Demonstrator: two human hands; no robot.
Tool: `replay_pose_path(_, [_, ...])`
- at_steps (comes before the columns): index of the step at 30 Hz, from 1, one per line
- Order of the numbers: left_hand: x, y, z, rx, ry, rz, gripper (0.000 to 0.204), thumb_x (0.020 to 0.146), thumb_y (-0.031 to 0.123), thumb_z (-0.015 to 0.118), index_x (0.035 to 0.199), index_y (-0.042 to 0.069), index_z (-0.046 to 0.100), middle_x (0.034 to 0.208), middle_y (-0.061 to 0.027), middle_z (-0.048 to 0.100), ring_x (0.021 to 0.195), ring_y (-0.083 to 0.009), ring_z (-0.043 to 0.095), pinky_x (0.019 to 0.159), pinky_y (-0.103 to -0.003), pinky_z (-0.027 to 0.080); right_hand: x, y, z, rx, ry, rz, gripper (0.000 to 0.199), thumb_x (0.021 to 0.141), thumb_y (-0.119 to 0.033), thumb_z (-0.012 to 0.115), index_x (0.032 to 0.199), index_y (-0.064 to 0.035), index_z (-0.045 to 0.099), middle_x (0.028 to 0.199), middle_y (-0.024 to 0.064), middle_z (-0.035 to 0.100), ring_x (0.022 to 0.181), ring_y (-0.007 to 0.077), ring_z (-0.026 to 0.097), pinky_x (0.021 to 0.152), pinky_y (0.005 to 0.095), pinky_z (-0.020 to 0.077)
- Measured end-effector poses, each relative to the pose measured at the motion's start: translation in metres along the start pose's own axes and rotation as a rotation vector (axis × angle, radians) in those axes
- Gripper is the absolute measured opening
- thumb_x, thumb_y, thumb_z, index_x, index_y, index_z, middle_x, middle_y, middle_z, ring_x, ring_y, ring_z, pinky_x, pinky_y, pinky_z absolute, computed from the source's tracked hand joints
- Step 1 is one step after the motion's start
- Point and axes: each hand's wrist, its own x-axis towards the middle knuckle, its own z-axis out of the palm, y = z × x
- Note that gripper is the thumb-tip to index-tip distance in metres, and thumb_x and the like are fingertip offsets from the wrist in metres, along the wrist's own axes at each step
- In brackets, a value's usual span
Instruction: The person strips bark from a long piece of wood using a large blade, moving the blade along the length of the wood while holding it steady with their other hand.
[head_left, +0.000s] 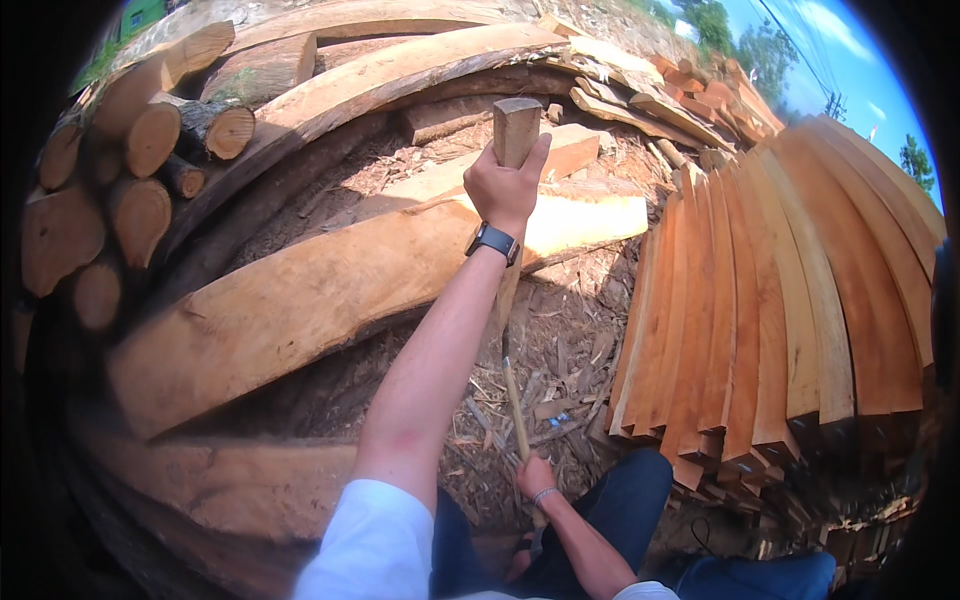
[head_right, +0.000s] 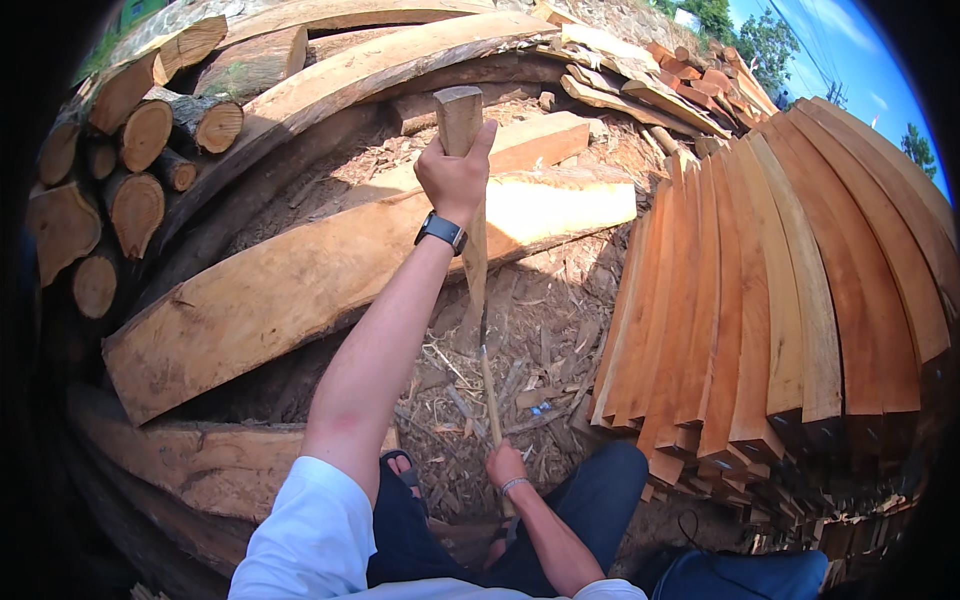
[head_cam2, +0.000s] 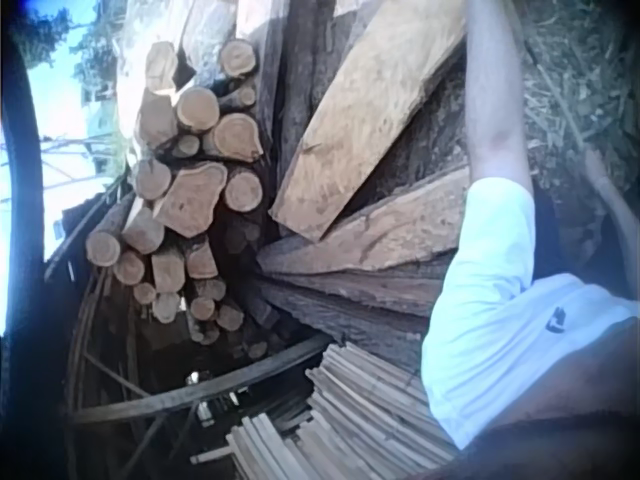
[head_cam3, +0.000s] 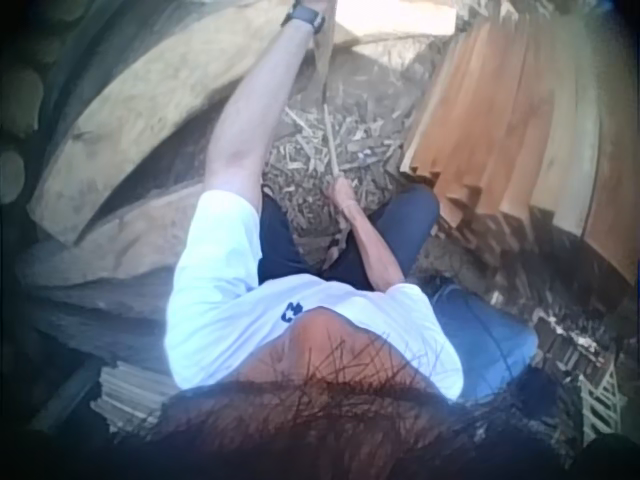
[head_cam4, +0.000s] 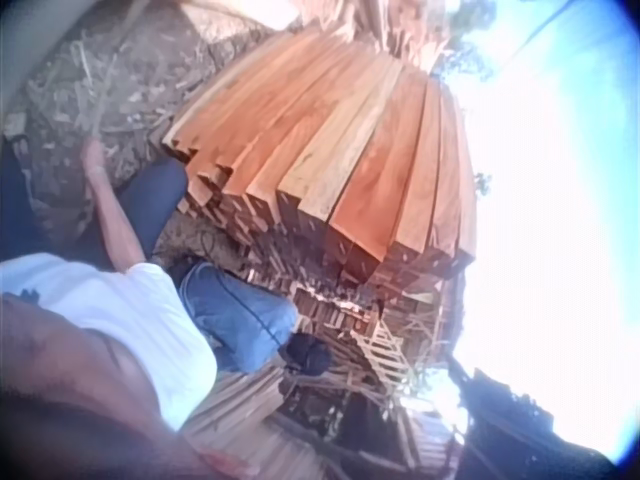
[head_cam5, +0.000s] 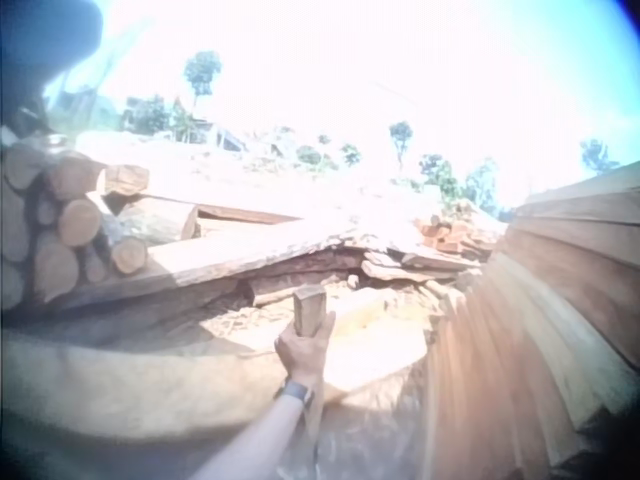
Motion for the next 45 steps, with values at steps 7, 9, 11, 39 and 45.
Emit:
replay_pose_path(7, [-0.004,0.000,0.007,-0.018,0.007,-0.004,0.045,0.075,0.044,0.079,0.080,0.000,0.072,0.070,-0.0113,0.070,0.064,-0.0204,0.069,0.062,-0.032,0.052,0.000,0.010,0.002,-0.058,0.016,0.005,0.033,0.089,-0.025,0.057,0.103,0.0036,0.048,0.083,0.0328,0.064,0.081,0.0508,0.063,0.073,0.0567,0.0506])
replay_pose_path(9, [-0.002,0.001,0.005,-0.017,0.003,-0.004,0.045,0.075,0.044,0.079,0.080,0.000,0.072,0.070,-0.0114,0.070,0.064,-0.0204,0.069,0.062,-0.032,0.052,0.000,0.011,0.004,-0.104,-0.012,-0.014,0.032,0.089,-0.025,0.057,0.103,0.0033,0.048,0.081,0.0324,0.064,0.079,0.0504,0.063,0.072,0.0570,0.0506])
replay_pose_path(11, [-0.003,0.001,0.004,-0.020,-0.001,0.000,0.046,0.075,0.044,0.079,0.081,0.000,0.071,0.070,-0.0115,0.070,0.064,-0.0204,0.069,0.061,-0.032,0.052,-0.002,0.007,-0.002,-0.097,0.037,-0.054,0.033,0.089,-0.025,0.057,0.103,0.0034,0.048,0.081,0.0318,0.064,0.079,0.0495,0.063,0.072,0.0567,0.0508])
replay_pose_path(39, [0.002,-0.005,0.001,-0.007,0.027,0.023,0.047,0.076,0.045,0.078,0.081,-0.001,0.072,0.068,-0.0114,0.070,0.063,-0.0197,0.068,0.061,-0.033,0.052,-0.003,0.002,-0.001,0.106,-0.048,0.038,0.027,0.088,-0.020,0.057,0.099,0.0041,0.053,0.082,0.0325,0.064,0.078,0.0483,0.063,0.072,0.0551,0.0510])
replay_pose_path(45, [0.001,-0.005,0.003,-0.033,0.035,0.048,0.045,0.076,0.043,0.079,0.081,-0.001,0.072,0.069,-0.0119,0.070,0.063,-0.0206,0.069,0.062,-0.032,0.052,-0.010,-0.021,-0.027,0.248,0.206,-0.150,0.032,0.089,-0.023,0.058,0.100,0.0063,0.050,0.081,0.0332,0.063,0.083,0.0486,0.063,0.071,0.0546,0.0511])
